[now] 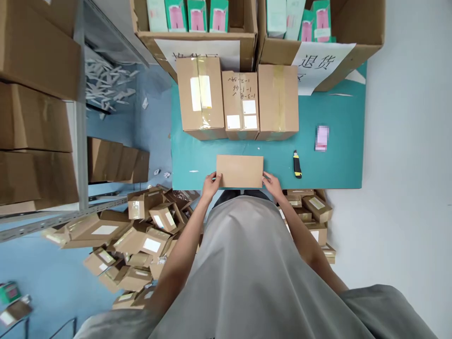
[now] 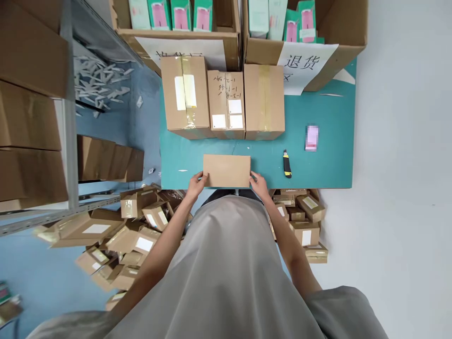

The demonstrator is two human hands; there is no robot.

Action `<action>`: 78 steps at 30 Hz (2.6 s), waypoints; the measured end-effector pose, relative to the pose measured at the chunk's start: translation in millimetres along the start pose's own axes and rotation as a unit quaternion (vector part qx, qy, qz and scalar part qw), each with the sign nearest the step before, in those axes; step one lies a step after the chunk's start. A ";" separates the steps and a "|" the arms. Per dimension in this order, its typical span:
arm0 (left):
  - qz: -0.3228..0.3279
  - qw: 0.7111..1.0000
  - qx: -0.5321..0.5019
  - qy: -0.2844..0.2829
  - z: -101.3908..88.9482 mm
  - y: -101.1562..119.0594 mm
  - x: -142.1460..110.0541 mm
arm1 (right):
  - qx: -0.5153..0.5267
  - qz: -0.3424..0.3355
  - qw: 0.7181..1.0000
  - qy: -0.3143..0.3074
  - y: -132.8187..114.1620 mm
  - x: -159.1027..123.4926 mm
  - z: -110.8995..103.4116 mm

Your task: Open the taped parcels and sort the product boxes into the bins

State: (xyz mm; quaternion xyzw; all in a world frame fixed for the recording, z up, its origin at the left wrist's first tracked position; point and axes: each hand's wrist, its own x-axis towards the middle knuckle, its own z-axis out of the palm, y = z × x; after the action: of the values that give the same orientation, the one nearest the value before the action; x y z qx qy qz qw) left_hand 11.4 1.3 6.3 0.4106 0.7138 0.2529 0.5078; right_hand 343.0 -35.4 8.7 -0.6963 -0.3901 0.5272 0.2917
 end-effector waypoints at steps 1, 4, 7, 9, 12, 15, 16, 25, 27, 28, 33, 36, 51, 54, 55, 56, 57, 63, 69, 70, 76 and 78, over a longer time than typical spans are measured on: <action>-0.014 1.000 -0.001 0.007 -1.3 -6.0 1.2 | 0.005 0.007 1.000 0.001 7.1 0.8 -1.4; -0.057 0.998 -0.007 0.034 -7.9 -21.2 -5.7 | 0.002 0.029 1.000 0.013 25.1 -9.2 -8.1; -0.085 0.995 -0.014 0.045 -9.8 -31.7 -18.2 | -0.009 0.048 0.999 0.009 38.1 -24.5 -12.5; -0.092 0.995 -0.016 0.047 -6.0 -35.1 -24.4 | -0.008 0.052 0.999 -0.004 43.5 -30.3 -12.0; -0.092 0.994 -0.008 0.052 3.8 -35.2 -29.0 | -0.002 0.048 0.998 -0.027 47.4 -30.5 -7.1; -0.087 0.994 0.004 0.065 11.9 -32.8 -31.8 | 0.003 0.039 0.998 -0.051 48.4 -26.7 -1.6; -0.085 0.994 0.007 0.071 13.7 -32.0 -33.1 | 0.004 0.033 0.998 -0.056 48.3 -25.9 -0.6; -0.008 0.989 -0.013 0.144 17.3 -6.1 -48.8 | -0.014 -0.101 0.994 0.048 10.1 -19.6 -13.3; 0.032 0.987 -0.025 0.158 13.5 8.1 -49.8 | -0.026 -0.115 0.990 0.077 -4.6 -17.3 -18.4; 0.049 0.986 -0.026 0.159 10.5 15.2 -49.7 | -0.027 -0.118 0.989 0.085 -10.5 -17.2 -20.7; 0.100 0.984 -0.027 0.147 -4.5 33.3 -45.4 | -0.015 -0.099 0.990 0.103 -19.3 -23.8 -20.6; 0.076 0.987 -0.019 0.142 -6.2 26.7 -40.9 | -0.018 -0.086 0.990 0.106 -14.9 -23.0 -9.0; 0.021 1.000 0.011 0.003 -13.4 -61.4 -14.6 | -0.054 -0.024 0.993 0.099 62.5 -23.1 12.5; 0.021 0.999 0.035 -0.035 -5.2 -64.3 -12.4 | -0.049 -0.025 0.995 0.080 66.8 -16.9 27.8; 0.024 0.998 0.041 -0.043 -2.5 -63.7 -11.5 | -0.050 -0.024 0.995 0.081 66.5 -14.5 32.4; 0.027 0.997 0.044 -0.050 -0.3 -62.7 -10.7 | -0.051 -0.022 0.995 0.085 65.8 -12.5 36.2; 0.031 0.997 0.045 -0.055 1.3 -61.5 -10.0 | -0.052 -0.021 0.994 0.088 64.6 -11.1 38.9; 0.083 0.994 -0.011 -0.074 -5.9 -48.0 -19.7 | -0.048 -0.044 0.993 0.096 44.8 -23.6 32.2; 0.129 0.987 -0.069 -0.066 -30.5 -17.3 -34.4 | -0.016 -0.080 0.993 0.090 12.2 -48.7 26.5; 0.128 0.988 -0.064 -0.059 -33.6 -13.7 -33.0 | -0.019 -0.078 0.993 0.089 9.8 -50.9 29.3; 0.073 0.993 -0.069 -0.058 -34.6 -24.9 -12.3 | -0.038 -0.055 0.993 0.096 16.3 -46.7 53.5; 0.052 0.994 -0.075 -0.052 -31.6 -38.0 -9.3 | -0.037 -0.053 0.993 0.097 23.3 -43.8 56.0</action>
State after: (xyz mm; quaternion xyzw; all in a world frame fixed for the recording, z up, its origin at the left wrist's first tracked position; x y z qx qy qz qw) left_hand -29.3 -25.1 -7.1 0.4204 0.6428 0.3102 0.5602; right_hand 288.6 -85.2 -3.5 -0.7328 -0.4154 0.4261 0.3301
